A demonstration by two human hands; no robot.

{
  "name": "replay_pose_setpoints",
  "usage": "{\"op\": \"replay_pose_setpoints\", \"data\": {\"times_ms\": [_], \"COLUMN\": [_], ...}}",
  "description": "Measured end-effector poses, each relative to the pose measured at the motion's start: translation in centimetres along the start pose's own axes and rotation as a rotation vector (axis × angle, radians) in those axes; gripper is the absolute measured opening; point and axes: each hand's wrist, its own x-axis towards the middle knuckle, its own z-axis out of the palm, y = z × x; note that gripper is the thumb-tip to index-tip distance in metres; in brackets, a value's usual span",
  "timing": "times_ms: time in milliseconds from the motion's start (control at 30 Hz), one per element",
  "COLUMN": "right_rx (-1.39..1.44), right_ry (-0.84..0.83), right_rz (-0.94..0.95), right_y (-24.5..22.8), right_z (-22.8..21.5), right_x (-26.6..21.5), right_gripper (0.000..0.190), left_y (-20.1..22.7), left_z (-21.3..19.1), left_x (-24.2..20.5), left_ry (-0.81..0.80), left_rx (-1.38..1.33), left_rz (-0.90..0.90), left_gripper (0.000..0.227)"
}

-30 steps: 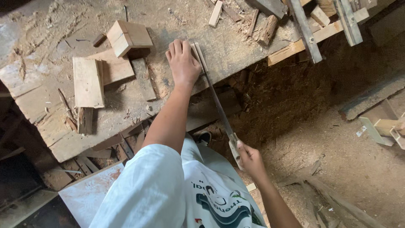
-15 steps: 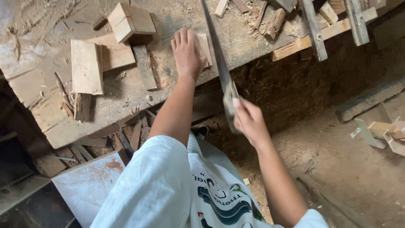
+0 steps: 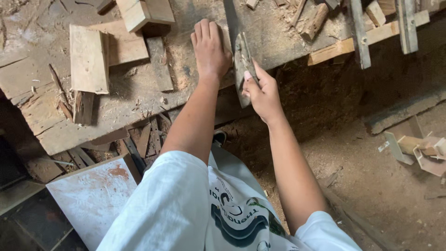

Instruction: The person uses a hand saw to cut small wooden blocks on a workbench. They hold the wood with one hand and saw with the other, producing sawdust and separating pieces.

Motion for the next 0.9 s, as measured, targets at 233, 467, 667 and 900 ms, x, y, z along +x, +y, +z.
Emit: {"op": "replay_pose_setpoints", "data": {"times_ms": [233,467,667,900], "right_rx": [-0.219,-0.497,-0.611,-0.611], "right_ry": [0.1,0.108,0.124,0.136], "right_rz": [0.008,-0.037,0.205,0.282], "right_y": [0.1,0.9,1.5,1.6], "right_z": [0.4,0.0,-0.8,-1.3], "right_x": [-1.0,-6.8,-14.0,-21.8], "right_gripper": [0.045,0.046,0.047,0.05], "left_y": [-0.4,-0.8,-0.4,0.3], "left_z": [1.7,3.0,2.3,1.4], "left_x": [-0.2,0.1,-0.1,-0.1], "left_ry": [0.129,0.114,0.099,0.154], "left_rx": [0.019,0.066,0.065,0.048], "left_rz": [0.033,-0.016,-0.006,0.003], "left_gripper": [0.037,0.018,0.021,0.022]}}
